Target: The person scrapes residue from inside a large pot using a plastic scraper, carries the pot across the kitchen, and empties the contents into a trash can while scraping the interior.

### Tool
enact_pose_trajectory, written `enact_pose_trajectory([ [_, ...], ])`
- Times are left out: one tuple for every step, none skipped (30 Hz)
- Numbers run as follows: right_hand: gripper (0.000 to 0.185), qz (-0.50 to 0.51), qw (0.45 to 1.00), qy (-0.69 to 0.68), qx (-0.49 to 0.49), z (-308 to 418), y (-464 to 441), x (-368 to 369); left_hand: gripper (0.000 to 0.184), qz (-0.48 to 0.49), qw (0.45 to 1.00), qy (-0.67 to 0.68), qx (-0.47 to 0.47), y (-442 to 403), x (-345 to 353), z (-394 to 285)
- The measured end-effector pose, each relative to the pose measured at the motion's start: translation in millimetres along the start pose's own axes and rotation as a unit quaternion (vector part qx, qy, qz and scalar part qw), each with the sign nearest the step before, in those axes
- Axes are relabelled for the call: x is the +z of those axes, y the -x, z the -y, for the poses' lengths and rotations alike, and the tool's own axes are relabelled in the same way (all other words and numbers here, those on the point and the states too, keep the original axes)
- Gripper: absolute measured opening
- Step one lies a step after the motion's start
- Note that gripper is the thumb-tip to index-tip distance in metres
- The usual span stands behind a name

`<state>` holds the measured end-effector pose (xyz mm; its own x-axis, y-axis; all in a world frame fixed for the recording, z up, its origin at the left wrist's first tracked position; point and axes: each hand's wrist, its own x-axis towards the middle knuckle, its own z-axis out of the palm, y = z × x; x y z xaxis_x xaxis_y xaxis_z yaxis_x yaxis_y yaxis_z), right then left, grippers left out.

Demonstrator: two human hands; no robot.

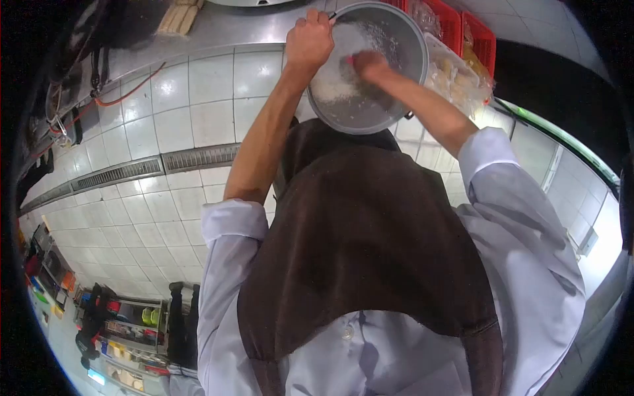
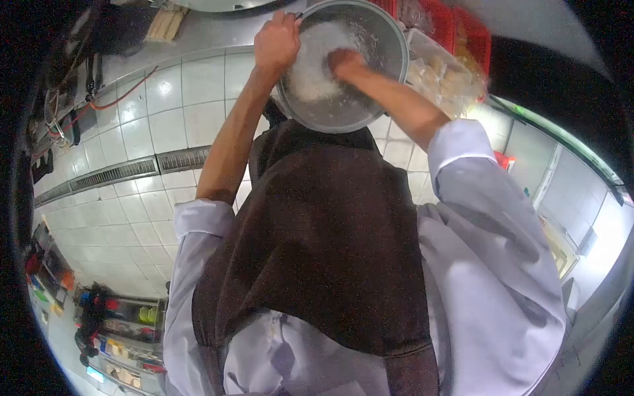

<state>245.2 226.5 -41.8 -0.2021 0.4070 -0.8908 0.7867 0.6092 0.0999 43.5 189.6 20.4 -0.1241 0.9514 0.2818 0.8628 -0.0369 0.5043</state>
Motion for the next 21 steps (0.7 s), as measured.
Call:
enact_pose_trajectory([
  [0.031,0.018,0.999,-0.041,0.010,-30,-33,-8,0.024,0.002,1.000,0.002,-0.007,1,-1,-1],
  [0.030,0.034,0.996,-0.081,0.020,-44,-53,-11,0.024,-0.012,1.000,-0.002,-0.006,5,-1,-2],
  [0.030,0.039,0.996,-0.082,0.018,-24,-32,17,0.024,-0.006,1.000,-0.001,-0.009,14,-3,-3],
  [0.027,-0.146,0.983,-0.068,0.082,9,2,56,0.022,-0.032,0.999,0.003,-0.009,15,-3,-3],
  [0.025,-0.329,0.932,-0.051,0.143,27,10,88,0.019,-0.062,0.998,0.008,-0.007,11,-1,-1],
  [0.031,-0.304,0.944,-0.073,0.100,25,-6,82,0.019,-0.065,0.998,0.005,-0.012,5,-1,3],
  [0.034,-0.213,0.970,-0.082,0.086,3,-18,73,0.020,-0.068,0.998,0.006,-0.007,5,-1,4],
  [0.037,-0.117,0.986,-0.093,0.071,-3,3,28,0.020,-0.070,0.998,0.010,0.001,8,1,2],
  [0.040,-0.023,0.993,-0.104,0.056,-7,27,-21,0.020,-0.068,0.998,0.013,0.002,9,4,3],
  [0.040,-0.021,0.992,-0.106,0.057,-8,23,1,0.022,-0.095,0.995,0.029,0.018,13,7,4],
  [0.036,-0.115,0.981,-0.148,0.042,-8,11,43,0.024,-0.123,0.991,0.043,0.033,15,9,6],
  [0.034,-0.209,0.959,-0.191,0.029,-6,-1,88,0.024,-0.122,0.991,0.044,0.037,19,8,5],
  [0.031,-0.302,0.926,-0.228,0.013,-6,-12,112,0.026,-0.121,0.992,0.038,0.025,24,5,3],
  [0.031,-0.310,0.924,-0.222,0.010,-5,-28,110,0.027,-0.126,0.992,0.029,0.013,20,3,4],
  [0.038,-0.228,0.956,-0.180,-0.025,4,-42,105,0.027,-0.132,0.991,0.025,0.011,13,-3,5],
  [0.044,-0.138,0.979,-0.141,-0.057,12,-49,110,0.027,-0.111,0.993,0.036,-0.004,12,-9,5],
  [0.044,-0.130,0.979,-0.149,-0.053,10,-29,92,0.027,-0.081,0.995,0.053,-0.017,17,-11,0],
  [0.043,-0.079,0.984,-0.159,0.034,0,0,37,0.029,-0.069,0.996,0.057,-0.011,18,-8,4],
  [0.041,-0.037,0.979,-0.162,0.118,-9,13,-3,0.029,-0.072,0.996,0.057,-0.007,16,-8,6],
  [0.041,-0.040,0.979,-0.163,0.118,-6,5,11,0.029,-0.075,0.996,0.053,-0.011,19,-8,8],
  [0.041,-0.082,0.977,-0.169,0.096,2,-5,45,0.030,-0.072,0.996,0.051,-0.017,26,-9,8],
])
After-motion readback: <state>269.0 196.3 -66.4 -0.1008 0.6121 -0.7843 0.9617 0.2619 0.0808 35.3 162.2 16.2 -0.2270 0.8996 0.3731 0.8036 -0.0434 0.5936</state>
